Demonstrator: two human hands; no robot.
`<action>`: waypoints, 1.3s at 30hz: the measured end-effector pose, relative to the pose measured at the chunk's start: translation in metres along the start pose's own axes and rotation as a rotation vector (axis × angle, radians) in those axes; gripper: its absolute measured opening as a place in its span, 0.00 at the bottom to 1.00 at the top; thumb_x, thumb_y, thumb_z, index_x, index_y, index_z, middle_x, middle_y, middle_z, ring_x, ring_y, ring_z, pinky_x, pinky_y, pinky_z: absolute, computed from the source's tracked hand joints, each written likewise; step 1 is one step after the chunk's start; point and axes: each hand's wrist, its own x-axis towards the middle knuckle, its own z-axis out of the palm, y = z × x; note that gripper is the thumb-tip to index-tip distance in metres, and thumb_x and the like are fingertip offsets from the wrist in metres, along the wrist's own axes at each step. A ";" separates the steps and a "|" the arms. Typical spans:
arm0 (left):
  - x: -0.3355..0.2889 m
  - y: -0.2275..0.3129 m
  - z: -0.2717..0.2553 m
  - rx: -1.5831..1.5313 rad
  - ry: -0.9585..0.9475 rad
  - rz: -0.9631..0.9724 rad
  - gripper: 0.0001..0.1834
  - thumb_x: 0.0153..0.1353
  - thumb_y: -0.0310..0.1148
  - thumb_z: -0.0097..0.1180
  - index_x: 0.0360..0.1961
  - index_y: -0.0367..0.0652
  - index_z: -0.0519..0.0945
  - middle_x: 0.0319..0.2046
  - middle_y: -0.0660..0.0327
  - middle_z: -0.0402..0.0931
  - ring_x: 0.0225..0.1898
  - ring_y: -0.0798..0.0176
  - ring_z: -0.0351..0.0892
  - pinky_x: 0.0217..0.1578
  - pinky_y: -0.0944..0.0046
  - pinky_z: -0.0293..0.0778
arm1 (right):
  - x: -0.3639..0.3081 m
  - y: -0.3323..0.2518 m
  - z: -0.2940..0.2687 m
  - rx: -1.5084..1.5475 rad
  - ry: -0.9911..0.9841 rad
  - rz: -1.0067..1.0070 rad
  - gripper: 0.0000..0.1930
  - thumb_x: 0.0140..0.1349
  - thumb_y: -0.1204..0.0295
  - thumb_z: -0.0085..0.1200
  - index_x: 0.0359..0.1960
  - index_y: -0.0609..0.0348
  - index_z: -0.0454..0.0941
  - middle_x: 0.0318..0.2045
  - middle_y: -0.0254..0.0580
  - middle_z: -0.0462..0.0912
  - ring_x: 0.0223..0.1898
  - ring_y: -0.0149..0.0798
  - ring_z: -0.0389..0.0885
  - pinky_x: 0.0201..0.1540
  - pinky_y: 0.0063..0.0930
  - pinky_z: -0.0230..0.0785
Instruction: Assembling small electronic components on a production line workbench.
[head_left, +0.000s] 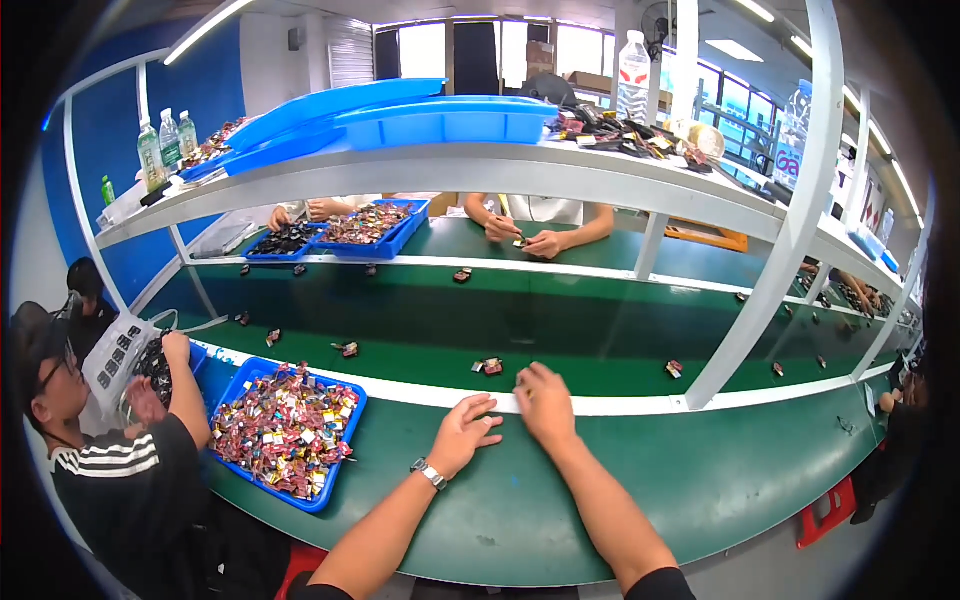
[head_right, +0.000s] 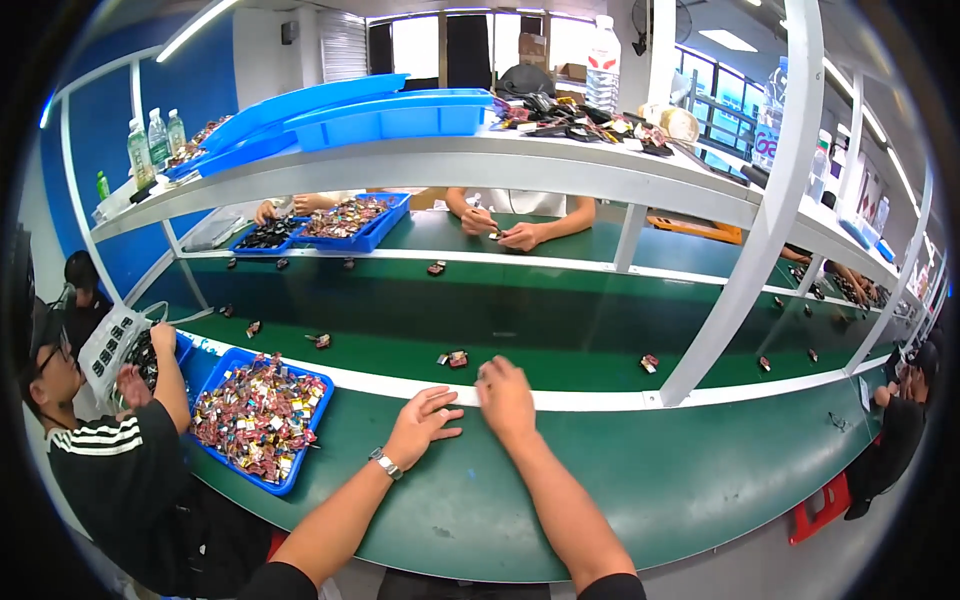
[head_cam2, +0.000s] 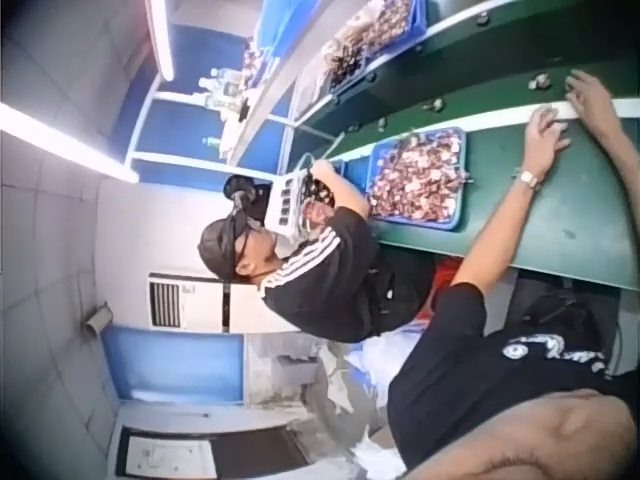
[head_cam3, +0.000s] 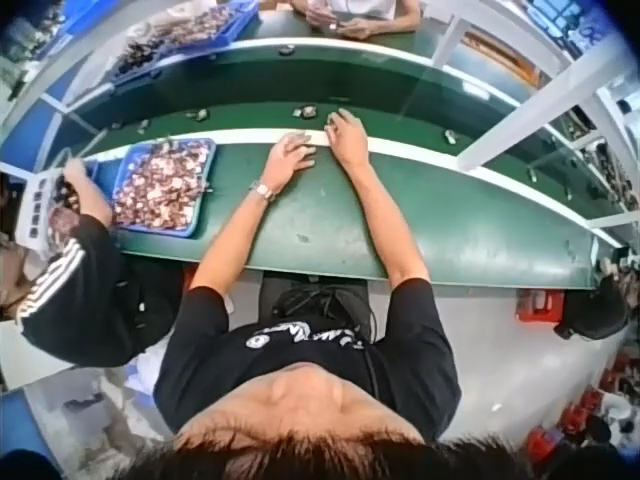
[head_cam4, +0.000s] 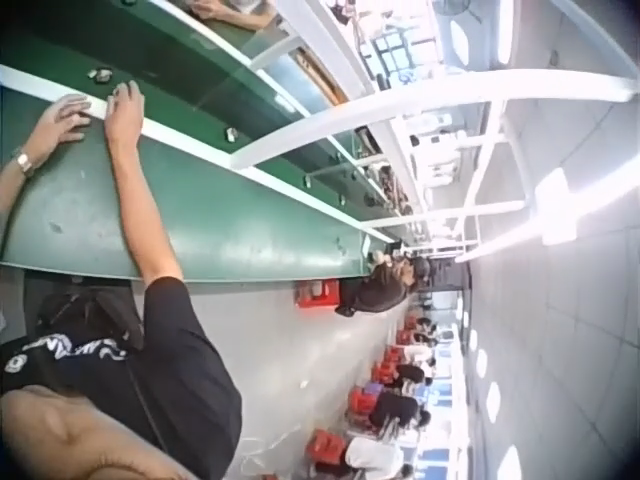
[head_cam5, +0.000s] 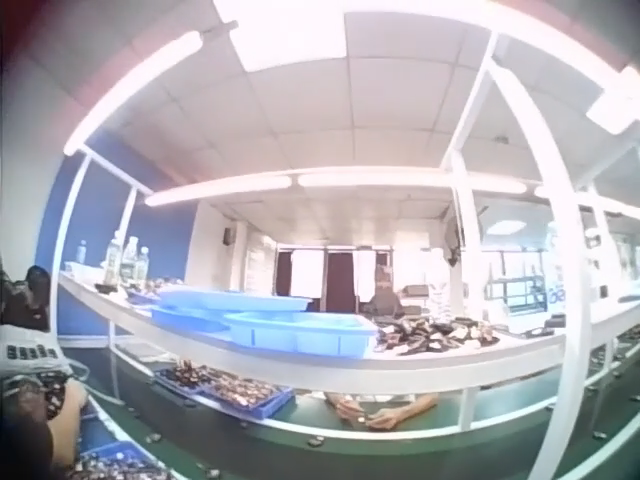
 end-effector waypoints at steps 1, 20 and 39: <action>0.001 -0.003 0.001 0.075 -0.032 0.004 0.22 0.66 0.24 0.47 0.61 0.37 0.64 0.62 0.49 0.65 0.58 0.53 0.73 0.52 0.55 0.78 | 0.009 0.018 0.004 -0.046 0.004 0.033 0.12 0.54 0.72 0.59 0.41 0.59 0.79 0.49 0.49 0.78 0.46 0.53 0.77 0.48 0.42 0.73; 0.010 -0.014 -0.017 0.292 0.361 0.292 0.08 0.65 0.28 0.51 0.43 0.35 0.75 0.36 0.58 0.79 0.31 0.70 0.76 0.29 0.71 0.76 | 0.003 -0.006 0.033 0.210 -0.110 0.169 0.29 0.47 0.70 0.69 0.51 0.63 0.71 0.38 0.46 0.82 0.41 0.47 0.79 0.46 0.39 0.72; 0.003 -0.002 -0.009 0.143 -0.205 -0.024 0.19 0.70 0.31 0.44 0.60 0.38 0.71 0.46 0.61 0.77 0.42 0.70 0.76 0.43 0.68 0.74 | -0.048 -0.058 -0.045 0.337 -0.115 0.125 0.17 0.52 0.69 0.66 0.44 0.56 0.80 0.38 0.38 0.79 0.40 0.42 0.79 0.42 0.34 0.73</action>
